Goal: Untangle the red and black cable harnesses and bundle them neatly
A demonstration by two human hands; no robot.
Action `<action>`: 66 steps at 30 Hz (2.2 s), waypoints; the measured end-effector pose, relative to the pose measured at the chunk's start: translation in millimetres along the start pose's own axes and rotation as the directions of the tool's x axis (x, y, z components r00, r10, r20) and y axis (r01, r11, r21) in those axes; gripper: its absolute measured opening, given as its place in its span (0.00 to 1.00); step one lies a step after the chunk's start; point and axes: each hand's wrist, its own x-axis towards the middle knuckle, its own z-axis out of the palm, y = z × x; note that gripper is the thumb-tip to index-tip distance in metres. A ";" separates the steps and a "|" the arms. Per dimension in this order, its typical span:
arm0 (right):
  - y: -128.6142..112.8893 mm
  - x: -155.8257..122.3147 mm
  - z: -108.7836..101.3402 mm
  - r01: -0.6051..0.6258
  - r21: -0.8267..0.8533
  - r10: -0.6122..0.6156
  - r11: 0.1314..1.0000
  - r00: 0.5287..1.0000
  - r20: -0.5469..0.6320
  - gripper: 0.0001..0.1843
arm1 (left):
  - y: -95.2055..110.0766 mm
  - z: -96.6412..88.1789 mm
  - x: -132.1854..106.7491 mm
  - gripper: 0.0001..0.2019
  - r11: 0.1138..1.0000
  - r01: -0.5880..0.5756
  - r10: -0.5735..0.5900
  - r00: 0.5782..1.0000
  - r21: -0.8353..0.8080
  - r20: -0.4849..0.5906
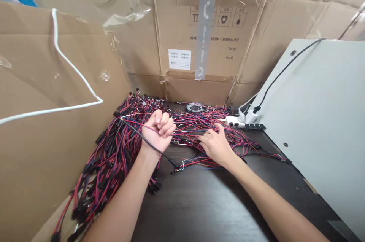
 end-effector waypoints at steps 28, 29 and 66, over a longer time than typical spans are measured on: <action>21.1 -4.6 3.5 -0.169 0.641 0.421 0.749 0.868 -0.263 0.02 | -47.7 -17.1 2.0 0.07 -0.170 -0.031 0.150 0.987 0.985 0.057; 20.9 -4.9 2.9 -0.155 0.662 0.421 0.734 0.868 -0.264 0.03 | -49.3 -17.9 1.0 0.07 -0.202 -0.049 0.152 0.985 0.978 0.081; 11.6 -5.0 0.8 0.010 0.610 0.103 0.792 0.983 -0.149 0.08 | -67.2 -10.7 -13.6 0.07 -0.258 -0.176 0.191 0.955 0.950 0.228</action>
